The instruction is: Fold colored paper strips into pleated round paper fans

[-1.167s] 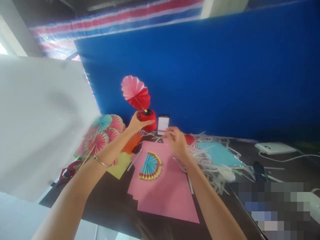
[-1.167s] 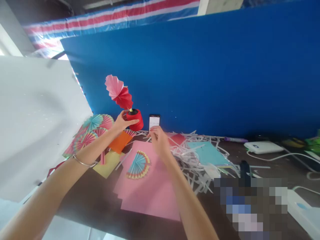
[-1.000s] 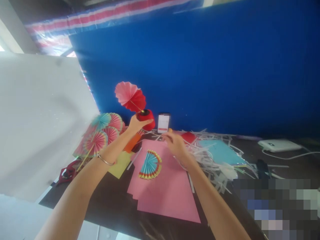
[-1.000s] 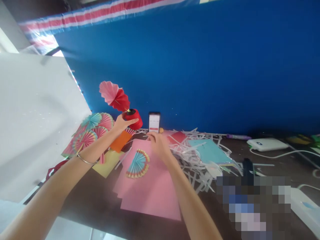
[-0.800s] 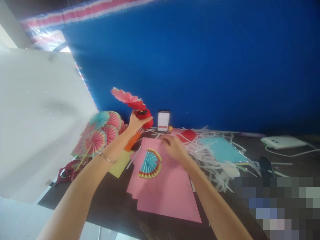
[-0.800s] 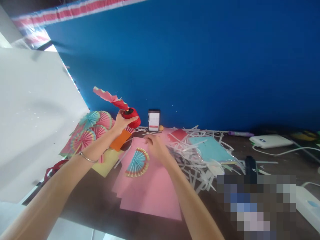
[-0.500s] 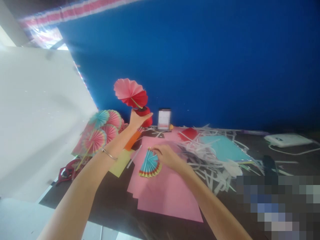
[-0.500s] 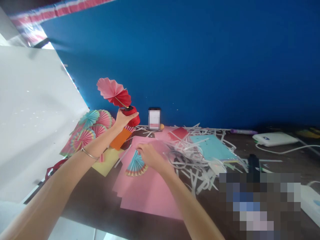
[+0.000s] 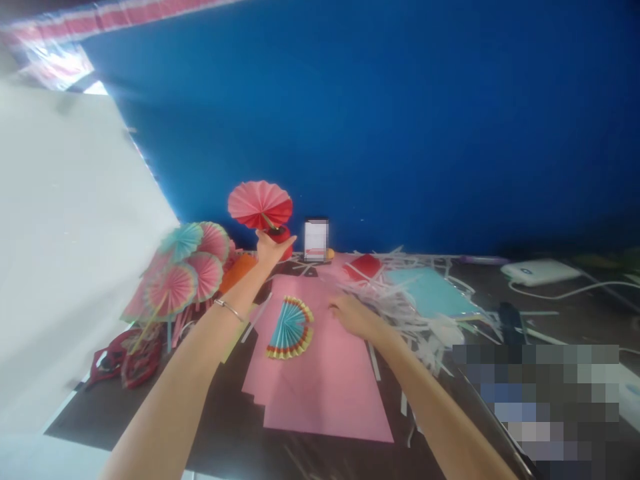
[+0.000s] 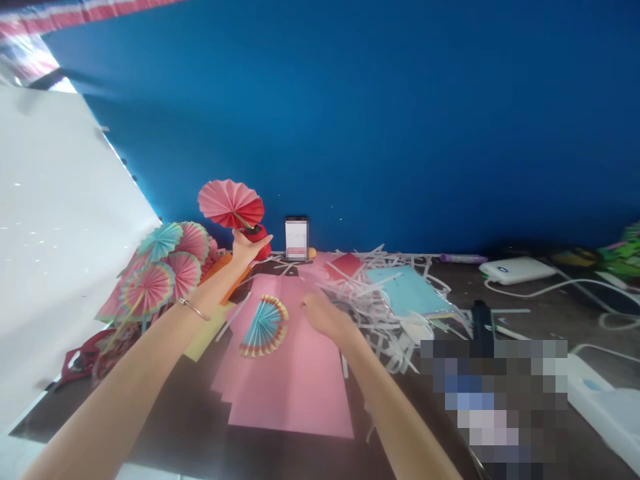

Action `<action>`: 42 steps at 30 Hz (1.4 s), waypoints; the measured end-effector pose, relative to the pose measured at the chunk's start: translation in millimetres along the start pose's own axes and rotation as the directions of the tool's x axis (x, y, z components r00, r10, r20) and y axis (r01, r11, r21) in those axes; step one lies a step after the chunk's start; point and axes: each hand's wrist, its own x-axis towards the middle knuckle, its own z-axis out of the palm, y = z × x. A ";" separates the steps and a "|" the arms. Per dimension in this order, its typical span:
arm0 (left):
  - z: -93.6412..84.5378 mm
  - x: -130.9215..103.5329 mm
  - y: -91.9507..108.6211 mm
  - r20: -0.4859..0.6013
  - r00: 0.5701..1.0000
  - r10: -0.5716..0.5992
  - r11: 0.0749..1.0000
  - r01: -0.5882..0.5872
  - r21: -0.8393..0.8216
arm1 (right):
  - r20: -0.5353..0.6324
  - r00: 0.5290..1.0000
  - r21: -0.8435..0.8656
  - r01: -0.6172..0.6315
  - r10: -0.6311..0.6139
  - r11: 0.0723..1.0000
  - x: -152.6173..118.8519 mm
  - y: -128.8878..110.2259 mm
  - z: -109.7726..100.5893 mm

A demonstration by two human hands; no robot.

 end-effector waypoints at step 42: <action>-19.1 -114.4 -21.5 0.413 0.775 0.478 0.851 -0.525 0.000 | 0.106 0.973 -0.289 -0.166 0.204 0.943 -58.8 63.6 -7.0</action>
